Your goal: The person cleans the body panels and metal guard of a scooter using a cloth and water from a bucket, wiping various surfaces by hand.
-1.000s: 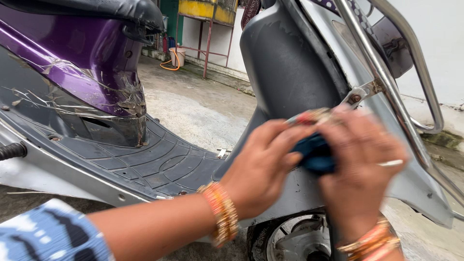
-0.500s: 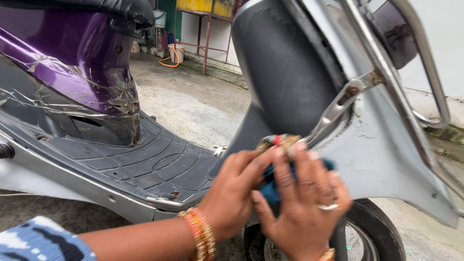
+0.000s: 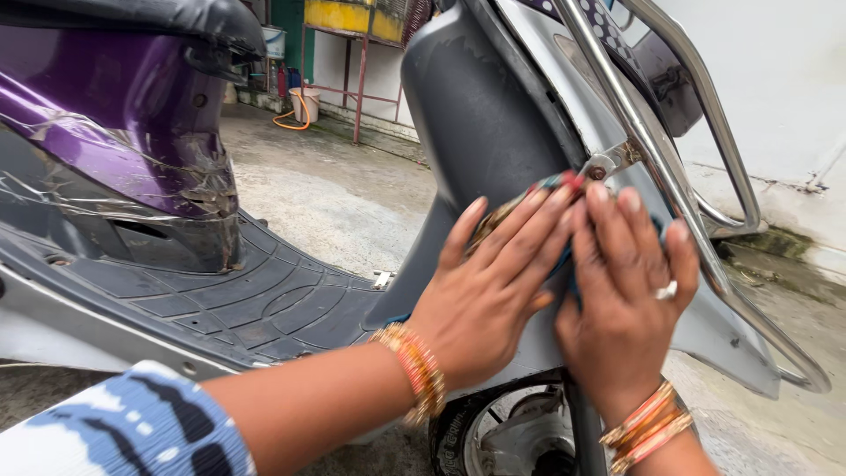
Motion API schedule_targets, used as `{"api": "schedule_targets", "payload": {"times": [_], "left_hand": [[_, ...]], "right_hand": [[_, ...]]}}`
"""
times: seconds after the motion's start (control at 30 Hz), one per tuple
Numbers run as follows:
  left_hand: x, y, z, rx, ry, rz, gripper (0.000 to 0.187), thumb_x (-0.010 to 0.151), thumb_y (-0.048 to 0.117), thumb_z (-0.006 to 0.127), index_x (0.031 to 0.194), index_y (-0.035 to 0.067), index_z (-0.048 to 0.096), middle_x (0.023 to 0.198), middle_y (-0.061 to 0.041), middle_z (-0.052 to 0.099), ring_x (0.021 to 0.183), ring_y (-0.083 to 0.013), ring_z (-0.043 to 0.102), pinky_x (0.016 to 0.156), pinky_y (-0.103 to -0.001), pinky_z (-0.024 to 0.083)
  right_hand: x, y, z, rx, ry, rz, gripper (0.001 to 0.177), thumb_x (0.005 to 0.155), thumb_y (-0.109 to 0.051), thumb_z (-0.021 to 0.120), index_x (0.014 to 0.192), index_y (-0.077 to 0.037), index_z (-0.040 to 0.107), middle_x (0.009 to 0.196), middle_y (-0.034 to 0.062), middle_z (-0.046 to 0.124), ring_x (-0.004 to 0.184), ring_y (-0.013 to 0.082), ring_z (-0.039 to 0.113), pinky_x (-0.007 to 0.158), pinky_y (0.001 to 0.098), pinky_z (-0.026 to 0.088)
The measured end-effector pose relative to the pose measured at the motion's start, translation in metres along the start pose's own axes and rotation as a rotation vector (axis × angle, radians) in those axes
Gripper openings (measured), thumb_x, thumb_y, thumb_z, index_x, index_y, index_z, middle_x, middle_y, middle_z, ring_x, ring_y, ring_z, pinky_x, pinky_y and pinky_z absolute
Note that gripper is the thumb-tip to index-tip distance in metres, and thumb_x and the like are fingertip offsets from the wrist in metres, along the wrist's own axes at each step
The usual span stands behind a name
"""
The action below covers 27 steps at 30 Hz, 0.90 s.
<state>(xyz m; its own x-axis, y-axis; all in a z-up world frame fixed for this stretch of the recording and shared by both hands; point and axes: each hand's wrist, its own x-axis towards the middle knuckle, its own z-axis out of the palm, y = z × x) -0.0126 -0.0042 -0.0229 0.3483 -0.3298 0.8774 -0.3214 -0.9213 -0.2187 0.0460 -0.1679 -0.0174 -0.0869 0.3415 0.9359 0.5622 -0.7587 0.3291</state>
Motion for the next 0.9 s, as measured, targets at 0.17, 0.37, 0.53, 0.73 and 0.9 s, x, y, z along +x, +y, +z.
{"api": "schedule_targets", "payload": {"times": [0.17,0.37,0.53,0.73,0.9], "left_hand": [[0.012,0.003,0.004,0.018,0.003,0.053,0.069,0.105,0.033,0.048,0.162,-0.001,0.031,0.172,-0.016,0.022,0.162,-0.0266,0.014,0.131,-0.047,0.003],[0.008,0.020,0.012,0.137,-0.054,0.180,0.080,0.103,0.051,0.041,0.159,-0.005,0.032,0.168,-0.017,0.029,0.159,-0.0263,0.017,0.129,-0.048,0.002],[0.009,0.047,0.039,-0.003,-0.132,0.295,0.081,0.102,0.054,0.041,0.155,-0.006,0.033,0.163,-0.023,0.035,0.158,-0.0339,0.023,0.131,-0.048,0.008],[0.027,0.092,0.069,0.022,-0.198,0.422,0.090,0.099,0.063,0.040,0.150,-0.010,0.035,0.164,-0.022,0.035,0.159,-0.0331,0.023,0.133,-0.045,0.009],[0.031,0.079,0.074,-0.001,-0.173,0.416,0.095,0.097,0.068,0.033,0.154,-0.008,0.033,0.163,-0.021,0.034,0.158,-0.0311,0.024,0.131,-0.042,0.011]], "right_hand": [[-0.002,0.013,0.001,0.017,-0.007,-0.025,0.050,0.096,-0.006,0.061,0.146,-0.001,0.063,0.158,0.0088,0.055,0.151,0.0236,0.046,0.128,0.0451,0.024],[-0.037,0.030,-0.007,0.013,-0.006,-0.012,0.041,0.101,-0.013,0.061,0.139,0.001,0.065,0.153,0.0112,0.058,0.145,0.0267,0.051,0.122,0.0458,0.030],[-0.084,0.053,-0.008,0.066,0.065,0.061,0.041,0.101,-0.014,0.058,0.138,0.003,0.062,0.149,0.0163,0.058,0.139,0.0333,0.055,0.120,0.0471,0.034],[-0.136,0.075,-0.005,0.054,0.154,0.293,0.039,0.112,-0.011,0.056,0.149,0.002,0.059,0.150,0.0172,0.058,0.138,0.0332,0.056,0.120,0.0425,0.038],[-0.124,0.046,-0.007,0.144,0.175,0.470,0.041,0.114,-0.017,0.053,0.150,0.002,0.056,0.154,0.0171,0.057,0.142,0.0335,0.051,0.127,0.0462,0.034]]}}
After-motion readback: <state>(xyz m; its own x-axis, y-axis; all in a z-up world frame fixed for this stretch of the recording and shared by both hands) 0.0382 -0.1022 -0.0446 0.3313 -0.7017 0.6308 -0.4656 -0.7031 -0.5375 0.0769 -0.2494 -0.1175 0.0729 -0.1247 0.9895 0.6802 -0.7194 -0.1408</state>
